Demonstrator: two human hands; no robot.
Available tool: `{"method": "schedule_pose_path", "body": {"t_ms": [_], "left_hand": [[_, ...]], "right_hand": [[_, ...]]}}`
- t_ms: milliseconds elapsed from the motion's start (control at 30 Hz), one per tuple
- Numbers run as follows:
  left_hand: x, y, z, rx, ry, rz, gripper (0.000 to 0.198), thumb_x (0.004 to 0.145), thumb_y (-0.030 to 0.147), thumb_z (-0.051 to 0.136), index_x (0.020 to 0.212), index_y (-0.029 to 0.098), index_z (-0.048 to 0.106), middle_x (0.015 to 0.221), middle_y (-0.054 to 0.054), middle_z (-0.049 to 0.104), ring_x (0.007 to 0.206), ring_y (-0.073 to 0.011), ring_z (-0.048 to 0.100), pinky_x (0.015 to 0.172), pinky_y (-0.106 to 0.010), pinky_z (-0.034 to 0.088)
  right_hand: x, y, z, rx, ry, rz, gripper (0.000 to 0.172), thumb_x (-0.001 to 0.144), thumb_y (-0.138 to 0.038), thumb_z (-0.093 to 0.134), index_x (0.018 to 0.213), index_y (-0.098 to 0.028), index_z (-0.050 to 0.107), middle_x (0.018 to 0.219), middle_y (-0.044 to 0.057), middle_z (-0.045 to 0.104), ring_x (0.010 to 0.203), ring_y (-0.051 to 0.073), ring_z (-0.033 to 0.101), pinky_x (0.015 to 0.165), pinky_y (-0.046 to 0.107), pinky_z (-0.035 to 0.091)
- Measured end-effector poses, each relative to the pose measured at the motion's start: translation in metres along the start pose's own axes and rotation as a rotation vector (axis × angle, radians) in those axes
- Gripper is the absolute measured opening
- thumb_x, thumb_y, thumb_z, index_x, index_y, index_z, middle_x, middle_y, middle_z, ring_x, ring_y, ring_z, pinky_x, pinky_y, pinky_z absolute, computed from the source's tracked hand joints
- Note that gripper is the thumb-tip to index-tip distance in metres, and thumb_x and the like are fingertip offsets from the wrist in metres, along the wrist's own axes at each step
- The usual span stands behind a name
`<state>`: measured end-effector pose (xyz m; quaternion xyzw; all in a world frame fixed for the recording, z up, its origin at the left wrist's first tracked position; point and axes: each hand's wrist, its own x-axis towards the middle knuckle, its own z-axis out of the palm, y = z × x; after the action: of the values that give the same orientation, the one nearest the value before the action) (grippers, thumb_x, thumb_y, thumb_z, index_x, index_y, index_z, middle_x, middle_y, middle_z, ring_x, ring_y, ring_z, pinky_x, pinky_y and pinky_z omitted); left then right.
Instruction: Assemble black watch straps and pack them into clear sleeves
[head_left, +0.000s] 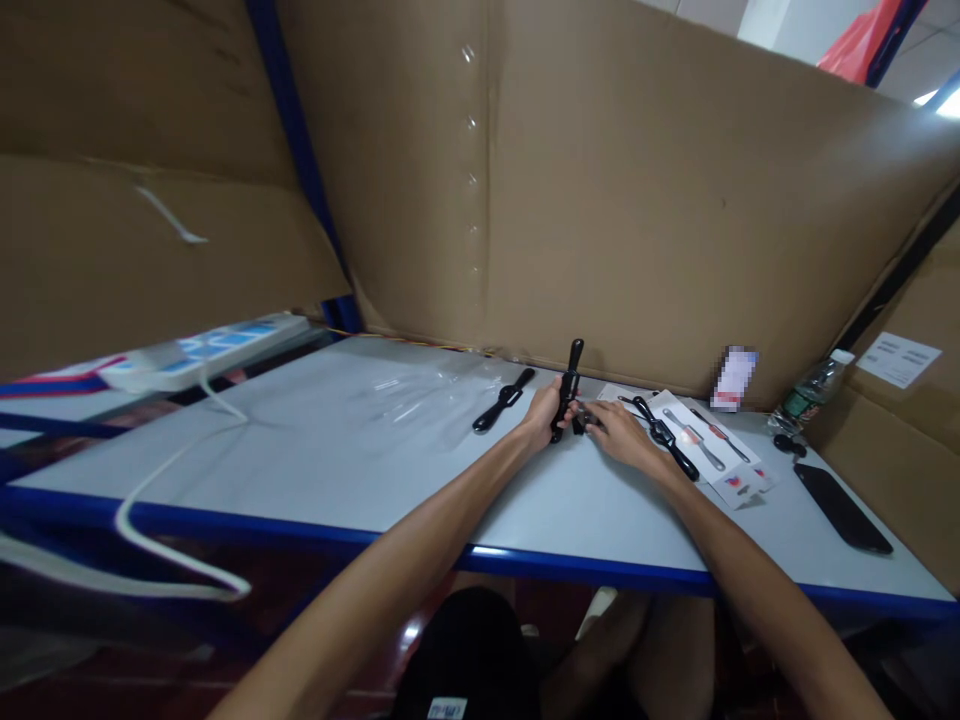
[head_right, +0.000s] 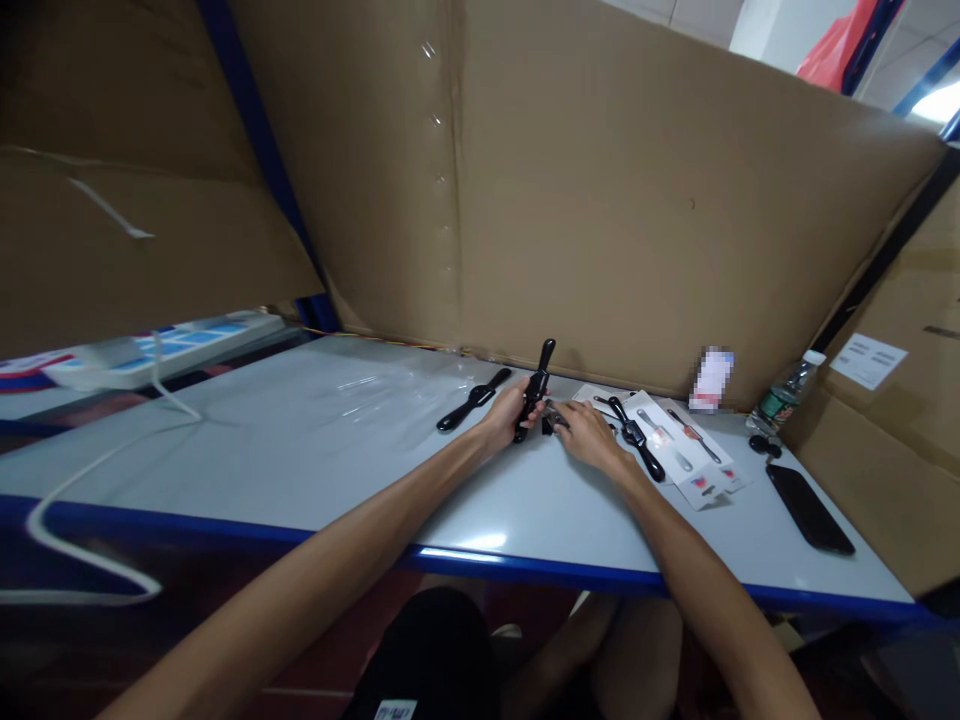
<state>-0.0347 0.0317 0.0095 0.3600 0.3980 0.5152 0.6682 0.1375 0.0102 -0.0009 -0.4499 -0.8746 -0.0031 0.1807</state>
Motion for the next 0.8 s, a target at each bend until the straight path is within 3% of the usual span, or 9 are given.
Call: {"method": "schedule_pose_path", "body": {"t_ms": [100,267,367,467,533,700,800], "left_hand": [[0.0,-0.003,0.0,-0.002,-0.052,-0.008,0.041,0.105,0.041,0.034,0.095,0.012,0.06,0.053,0.0,0.051,0.037,-0.0074,0.039,0.035,-0.017,0.019],[0.001,-0.003,0.001,-0.004,-0.106,-0.026,0.04,0.104,0.043,0.035,0.098,0.012,0.06,0.055,0.0,0.051,0.037,-0.0072,0.038,0.034,-0.017,0.018],[0.0,-0.001,0.001,0.015,-0.132,-0.047,0.038,0.104,0.038,0.03,0.099,0.012,0.058,0.056,-0.001,0.052,0.037,-0.0073,0.037,0.034,-0.017,0.017],[0.0,-0.002,0.001,0.014,-0.18,-0.044,0.031,0.103,0.034,0.033,0.098,0.014,0.055,0.058,0.0,0.052,0.038,-0.0066,0.037,0.034,-0.015,0.016],[0.0,-0.005,0.0,0.008,-0.205,-0.034,0.023,0.101,0.032,0.038,0.095,0.015,0.053,0.058,0.0,0.051,0.038,-0.0059,0.037,0.034,-0.015,0.015],[0.001,-0.01,0.0,0.025,-0.252,-0.014,0.017,0.099,0.029,0.044,0.087,0.017,0.048,0.061,0.001,0.052,0.039,-0.0049,0.038,0.034,-0.014,0.014],[-0.001,-0.009,0.001,0.067,-0.256,-0.007,0.02,0.101,0.025,0.036,0.088,0.017,0.048,0.061,0.001,0.051,0.039,-0.0051,0.038,0.035,-0.015,0.014]], "right_hand": [[0.004,0.003,0.008,0.09,0.006,0.04,0.035,0.09,-0.02,0.068,0.124,-0.02,0.067,0.116,0.01,0.068,0.109,0.023,0.06,0.097,0.034,0.042],[0.007,0.02,0.006,0.303,0.015,0.352,0.054,0.063,-0.022,0.087,0.113,-0.016,0.069,0.089,0.001,0.066,0.081,0.016,0.06,0.072,0.025,0.044],[0.008,0.028,0.001,0.472,-0.035,0.473,0.039,0.057,-0.017,0.086,0.093,-0.015,0.072,0.074,-0.003,0.062,0.068,0.012,0.056,0.06,0.022,0.04],[0.007,0.03,-0.005,0.699,-0.1,0.531,0.021,0.057,-0.016,0.082,0.075,-0.015,0.07,0.058,-0.005,0.056,0.056,0.011,0.051,0.052,0.021,0.036],[0.005,0.028,-0.01,0.884,-0.062,0.561,0.018,0.059,-0.018,0.08,0.07,-0.016,0.067,0.056,-0.005,0.056,0.054,0.011,0.051,0.05,0.021,0.037],[-0.001,0.021,-0.024,1.312,0.071,0.612,0.018,0.073,-0.023,0.078,0.076,-0.018,0.061,0.075,0.002,0.067,0.068,0.014,0.064,0.062,0.024,0.052],[-0.003,0.019,-0.027,1.346,0.052,0.649,0.019,0.08,-0.024,0.075,0.08,-0.018,0.057,0.079,0.005,0.069,0.067,0.015,0.067,0.065,0.028,0.056]]}}
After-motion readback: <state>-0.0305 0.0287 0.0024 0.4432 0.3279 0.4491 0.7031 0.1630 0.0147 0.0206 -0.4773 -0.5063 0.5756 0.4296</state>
